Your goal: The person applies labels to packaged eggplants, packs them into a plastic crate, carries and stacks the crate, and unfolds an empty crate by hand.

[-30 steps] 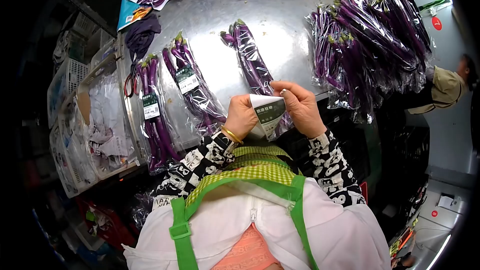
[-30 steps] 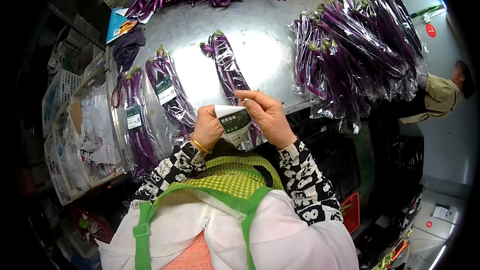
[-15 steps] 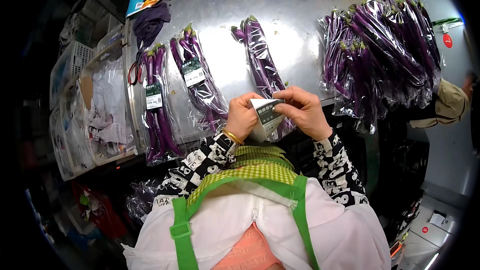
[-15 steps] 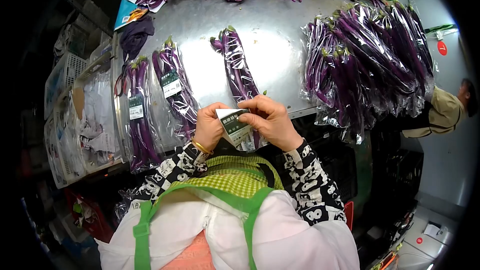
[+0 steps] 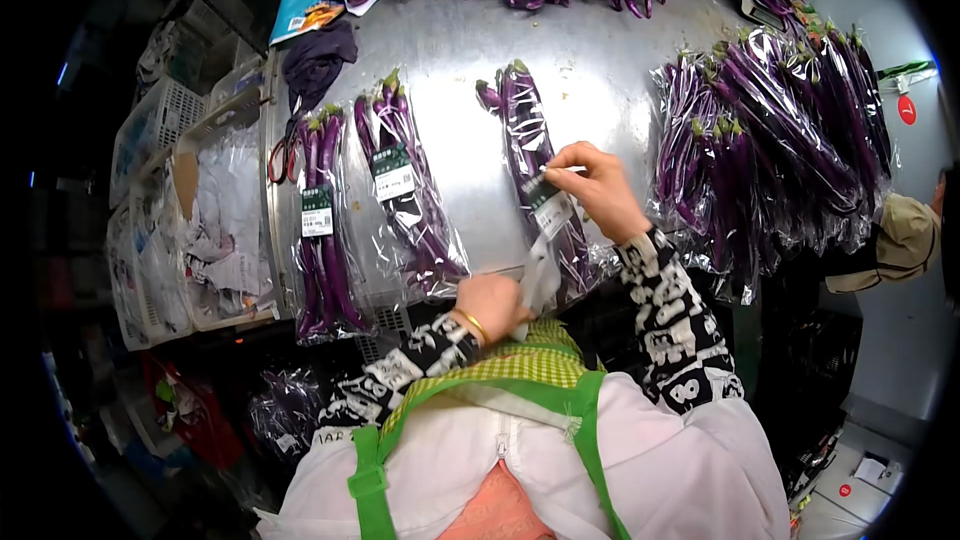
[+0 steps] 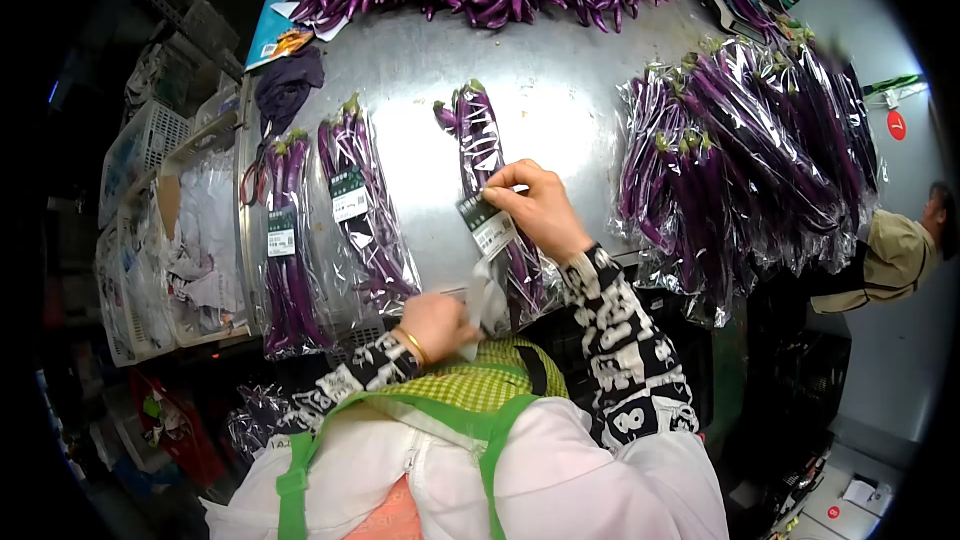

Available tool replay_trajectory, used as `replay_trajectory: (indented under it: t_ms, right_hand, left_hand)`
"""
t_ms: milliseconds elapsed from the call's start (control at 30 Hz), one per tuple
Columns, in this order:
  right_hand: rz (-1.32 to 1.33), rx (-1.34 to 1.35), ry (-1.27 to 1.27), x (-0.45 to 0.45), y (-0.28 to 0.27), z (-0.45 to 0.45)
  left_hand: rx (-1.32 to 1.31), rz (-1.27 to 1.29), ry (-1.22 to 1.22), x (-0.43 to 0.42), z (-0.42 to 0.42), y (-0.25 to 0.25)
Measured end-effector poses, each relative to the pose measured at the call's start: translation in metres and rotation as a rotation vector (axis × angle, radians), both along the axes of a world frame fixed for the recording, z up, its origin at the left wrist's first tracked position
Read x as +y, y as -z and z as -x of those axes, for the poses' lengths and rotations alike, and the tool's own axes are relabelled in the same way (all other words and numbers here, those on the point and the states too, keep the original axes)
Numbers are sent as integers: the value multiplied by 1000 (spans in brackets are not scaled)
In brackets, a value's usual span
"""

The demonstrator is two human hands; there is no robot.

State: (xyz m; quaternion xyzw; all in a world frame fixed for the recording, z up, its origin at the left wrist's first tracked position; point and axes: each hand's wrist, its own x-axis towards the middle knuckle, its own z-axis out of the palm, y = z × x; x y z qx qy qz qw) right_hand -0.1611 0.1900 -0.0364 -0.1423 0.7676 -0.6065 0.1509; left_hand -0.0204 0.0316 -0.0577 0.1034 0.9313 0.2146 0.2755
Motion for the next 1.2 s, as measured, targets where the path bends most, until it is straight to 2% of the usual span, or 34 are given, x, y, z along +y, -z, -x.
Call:
replay_trajectory:
  t_ms: [33, 100, 133, 200, 233, 267, 300, 333, 367, 433, 467, 500, 567, 600, 633, 700, 733, 767, 800, 833, 867, 900, 933, 1033, 1100, 1200]
  right_hand:
    - [-35, -20, 11, -4, 22, 15]
    - [-450, 402, 82, -12, 72, 44]
    - [-402, 296, 181, -19, 95, 50]
    - [-134, -150, 116, -30, 95, 57]
    - [-189, 130, 202, -38, 140, 63]
    - [-86, 112, 174, -48, 130, 60]
    - [-46, -142, 127, -57, 102, 55]
    - [60, -201, 77, -68, 103, 55]
    - [66, -194, 28, -79, 91, 50]
    - [-45, -143, -13, -105, 97, 47]
    - [-28, -113, -24, -112, 90, 46]
    - [-74, -203, -79, -104, 84, 44]
    - [-164, -74, -3, -62, 65, 38]
    - [-222, -46, 48, -35, 47, 33]
    - [-392, -93, 240, -3, 26, 27]
    - [-482, 289, 605, 95, 46, 27]
    - [-734, 273, 579, 137, 2, 17]
    - [-1048, 392, 745, 185, 22, 11]
    - [-1259, 331, 807, 222, 30, -4]
    - [-1350, 61, 723, 256, 29, -12]
    - [-1307, -103, 609, 297, 51, -18]
    - [-1369, -119, 584, 304, 52, -23]
    - [-1430, -134, 558, 311, 53, -29]
    - [-1365, 144, 537, 342, 69, -23]
    - [-1347, -43, 585, 277, 11, -23]
    - [-1219, 119, 639, 254, -2, -24]
  left_hand:
    - [-11, 73, 51, 3, -2, -2]
    - [85, 132, 155, 3, -13, 0]
    - [91, 139, 161, 3, -17, 2]
    - [626, -73, 119, 1, -18, 5]
    - [799, -238, 62, 5, -12, -8]
    - [819, -340, 91, 9, -7, -18]
    - [831, -448, 125, 11, -4, -26]
    - [810, -577, 225, 13, 1, -30]
    - [779, -729, 285, 20, 4, -30]
    - [728, -847, 399, 31, 9, -26]
    - [628, -813, 418, 31, 10, -30]
    - [628, -820, 435, 34, 14, -33]
    - [601, -803, 172, 38, 16, -44]
    - [597, -720, 161, 28, 16, -31]
    - [702, -698, 90, 26, 19, -28]
    - [825, -630, 85, 10, 25, -16]
    - [877, -594, 74, 3, 29, -14]
    - [927, -558, 61, -4, 32, -13]
    - [976, -563, 30, -9, 36, -6]
    - [981, -466, 19, -15, 33, -4]
    - [933, -466, 55, -18, 31, -4]
    - [878, -445, 69, -27, 28, -6]
    - [878, -565, 66, -28, 28, -5]
    - [868, -1003, 94, -7, 24, -7]
    - [686, -1129, 153, 0, 15, -7]
    - [572, -1173, 102, 12, 5, -5]
